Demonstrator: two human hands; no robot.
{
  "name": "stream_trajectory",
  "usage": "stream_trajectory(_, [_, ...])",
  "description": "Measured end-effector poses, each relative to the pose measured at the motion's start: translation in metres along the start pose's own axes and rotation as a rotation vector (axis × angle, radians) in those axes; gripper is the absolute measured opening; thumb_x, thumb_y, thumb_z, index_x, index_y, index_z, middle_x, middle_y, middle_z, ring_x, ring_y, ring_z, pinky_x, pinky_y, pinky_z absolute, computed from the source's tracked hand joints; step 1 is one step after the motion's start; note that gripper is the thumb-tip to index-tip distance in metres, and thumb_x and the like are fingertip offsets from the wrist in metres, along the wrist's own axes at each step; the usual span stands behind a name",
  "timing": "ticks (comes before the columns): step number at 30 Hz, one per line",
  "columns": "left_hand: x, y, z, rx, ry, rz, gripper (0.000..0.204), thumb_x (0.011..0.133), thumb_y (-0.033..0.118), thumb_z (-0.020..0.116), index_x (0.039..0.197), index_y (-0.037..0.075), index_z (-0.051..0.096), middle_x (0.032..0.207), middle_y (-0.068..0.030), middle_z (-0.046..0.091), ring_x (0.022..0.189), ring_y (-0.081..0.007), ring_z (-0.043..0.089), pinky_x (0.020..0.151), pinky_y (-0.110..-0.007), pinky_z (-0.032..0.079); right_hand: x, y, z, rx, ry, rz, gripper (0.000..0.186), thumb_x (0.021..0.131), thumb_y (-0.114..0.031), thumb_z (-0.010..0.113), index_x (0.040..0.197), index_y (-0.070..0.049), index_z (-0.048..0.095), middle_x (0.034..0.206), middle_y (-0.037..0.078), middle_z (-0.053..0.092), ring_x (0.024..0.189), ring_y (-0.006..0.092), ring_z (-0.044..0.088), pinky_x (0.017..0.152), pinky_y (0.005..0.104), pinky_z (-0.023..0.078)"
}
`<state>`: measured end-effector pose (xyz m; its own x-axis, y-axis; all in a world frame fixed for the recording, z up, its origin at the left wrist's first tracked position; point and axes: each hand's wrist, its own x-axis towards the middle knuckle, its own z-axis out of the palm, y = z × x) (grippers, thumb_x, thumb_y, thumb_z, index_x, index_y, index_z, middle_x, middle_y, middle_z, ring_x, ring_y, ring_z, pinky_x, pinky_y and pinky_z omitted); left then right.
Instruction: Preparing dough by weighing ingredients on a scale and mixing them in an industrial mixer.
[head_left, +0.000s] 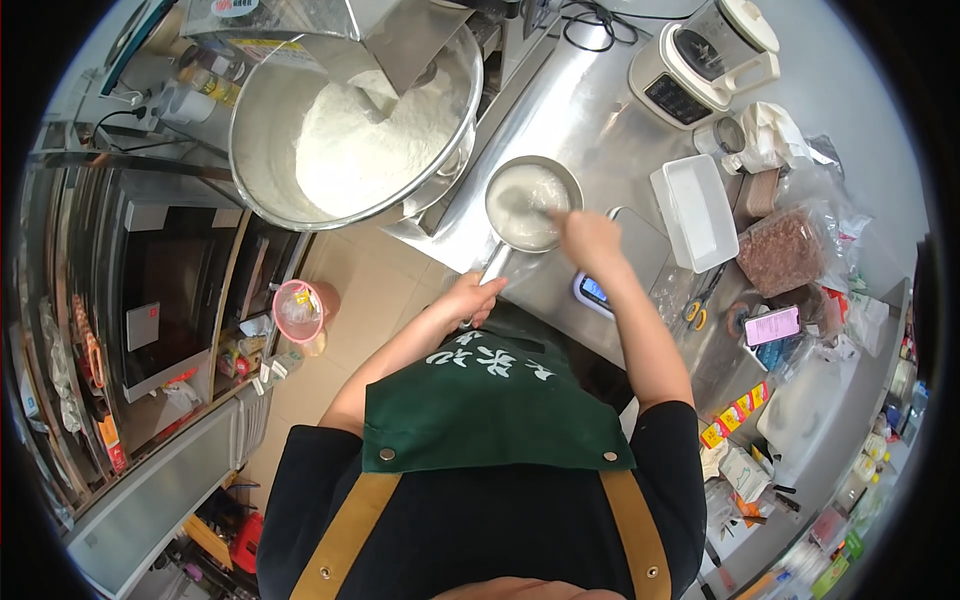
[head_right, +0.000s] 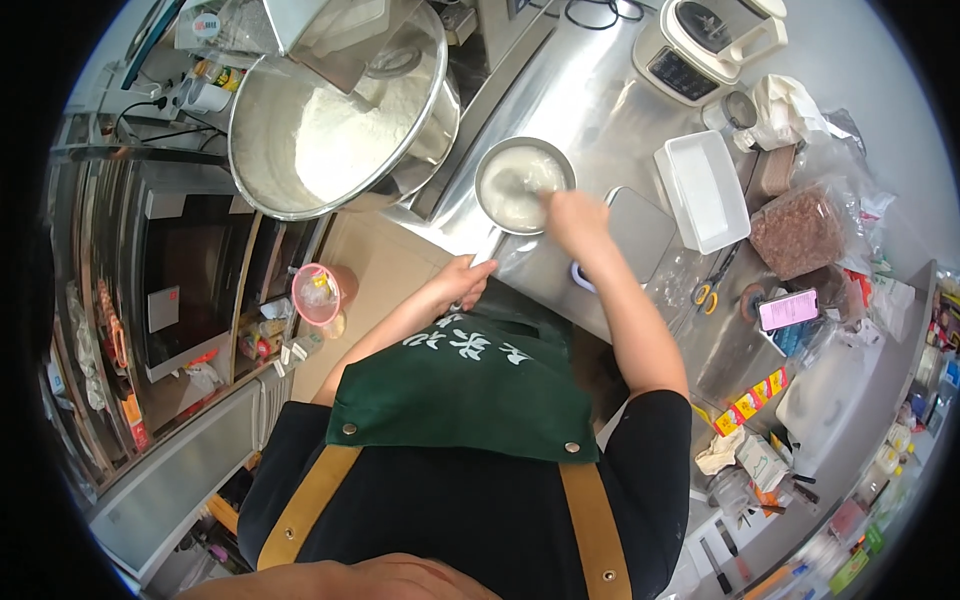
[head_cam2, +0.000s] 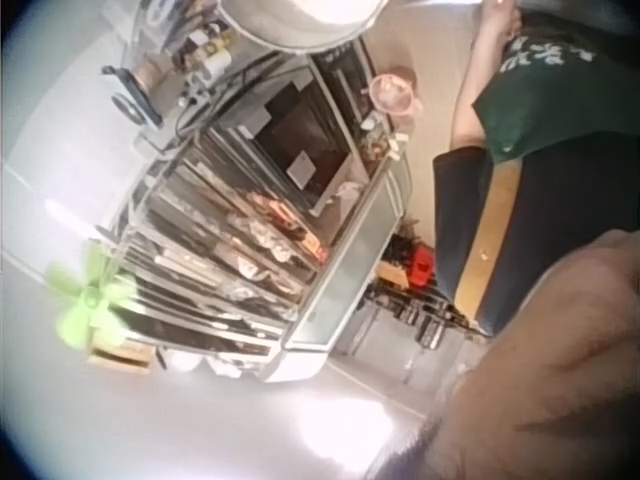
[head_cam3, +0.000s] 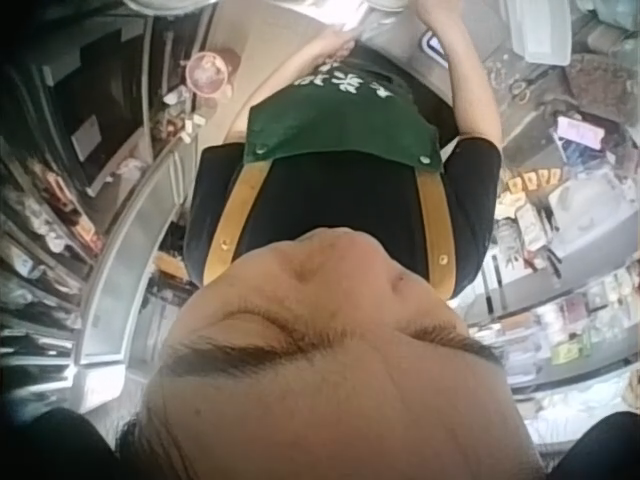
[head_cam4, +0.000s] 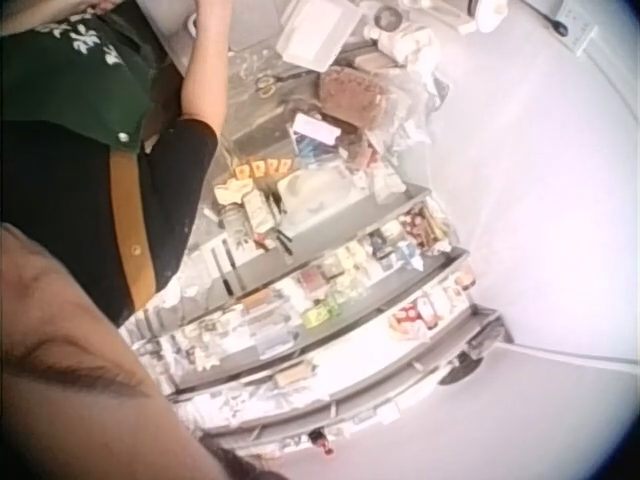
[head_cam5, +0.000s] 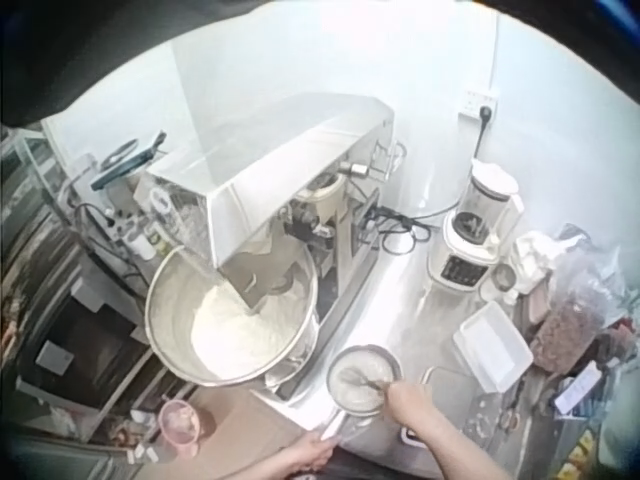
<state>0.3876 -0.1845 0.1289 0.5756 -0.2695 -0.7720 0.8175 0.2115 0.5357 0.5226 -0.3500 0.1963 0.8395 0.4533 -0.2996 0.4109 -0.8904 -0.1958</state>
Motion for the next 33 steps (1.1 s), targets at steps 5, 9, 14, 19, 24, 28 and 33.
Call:
stream_trajectory(5, [-0.001,0.003,0.003,0.0,0.009,0.016,0.021,0.09,0.027,0.048,0.082,0.01,0.038,0.048,0.0042,0.032,0.037,-0.0077,0.031,0.036,-0.024,0.027,-0.001,0.013,-0.016,-0.227,-0.163,-0.083,0.02,0.079,-0.015,0.048,0.09,-0.015,0.065,0.073,0.014,0.063,0.07,0.0311,0.062,0.06,0.0425,0.048])
stream_trajectory(9, [0.0,-0.004,-0.001,-0.031,-0.018,0.039,0.022,0.089,0.025,0.049,0.08,0.009,0.038,0.047,0.0034,0.033,0.036,-0.0083,0.032,0.034,-0.026,0.029,0.0,-0.002,-0.017,-0.135,-0.016,-0.13,0.018,0.076,-0.014,0.05,0.086,-0.012,0.065,0.072,0.014,0.063,0.07,0.03,0.062,0.058,0.0415,0.048])
stream_trajectory(14, [-0.004,-0.001,0.006,-0.068,-0.014,0.038,0.021,0.089,0.024,0.05,0.081,0.007,0.039,0.048,0.0031,0.034,0.036,-0.0082,0.032,0.034,-0.026,0.028,-0.002,-0.003,-0.019,-0.183,-0.155,-0.141,0.016,0.074,-0.008,0.051,0.079,-0.007,0.065,0.077,0.016,0.063,0.076,0.0301,0.063,0.061,0.041,0.05])
stream_trajectory(19, [0.001,-0.002,0.002,-0.067,-0.002,0.037,0.022,0.089,0.024,0.05,0.083,0.006,0.039,0.048,0.0026,0.034,0.036,-0.008,0.032,0.033,-0.025,0.028,0.0,0.007,-0.029,-0.213,-0.194,-0.099,0.017,0.073,-0.008,0.049,0.078,-0.007,0.065,0.076,0.015,0.064,0.074,0.0313,0.063,0.06,0.0425,0.05])
stream_trajectory(24, [-0.002,-0.001,0.005,-0.034,-0.002,0.049,0.023,0.089,0.024,0.049,0.082,0.006,0.039,0.048,0.0026,0.034,0.034,-0.0078,0.032,0.032,-0.025,0.028,0.011,0.001,-0.023,-0.045,-0.027,0.013,0.02,0.073,-0.006,0.049,0.082,-0.009,0.067,0.081,0.016,0.064,0.077,0.0318,0.063,0.066,0.041,0.05])
stream_trajectory(28, [-0.003,-0.001,0.005,-0.053,0.0,0.044,0.022,0.09,0.024,0.048,0.081,0.006,0.039,0.047,0.003,0.033,0.034,-0.0077,0.032,0.033,-0.025,0.028,0.004,0.014,-0.021,-0.205,-0.293,-0.21,0.021,0.079,-0.016,0.05,0.093,-0.018,0.066,0.076,0.013,0.063,0.072,0.0309,0.062,0.061,0.0417,0.048])
stream_trajectory(33, [0.0,0.003,0.002,-0.036,-0.022,0.034,0.021,0.09,0.023,0.047,0.081,0.006,0.038,0.047,0.0036,0.032,0.035,-0.0077,0.03,0.034,-0.026,0.029,0.015,-0.003,-0.026,-0.092,0.037,-0.025,0.018,0.073,-0.007,0.051,0.082,-0.007,0.066,0.076,0.014,0.064,0.074,0.0307,0.063,0.063,0.0396,0.05])
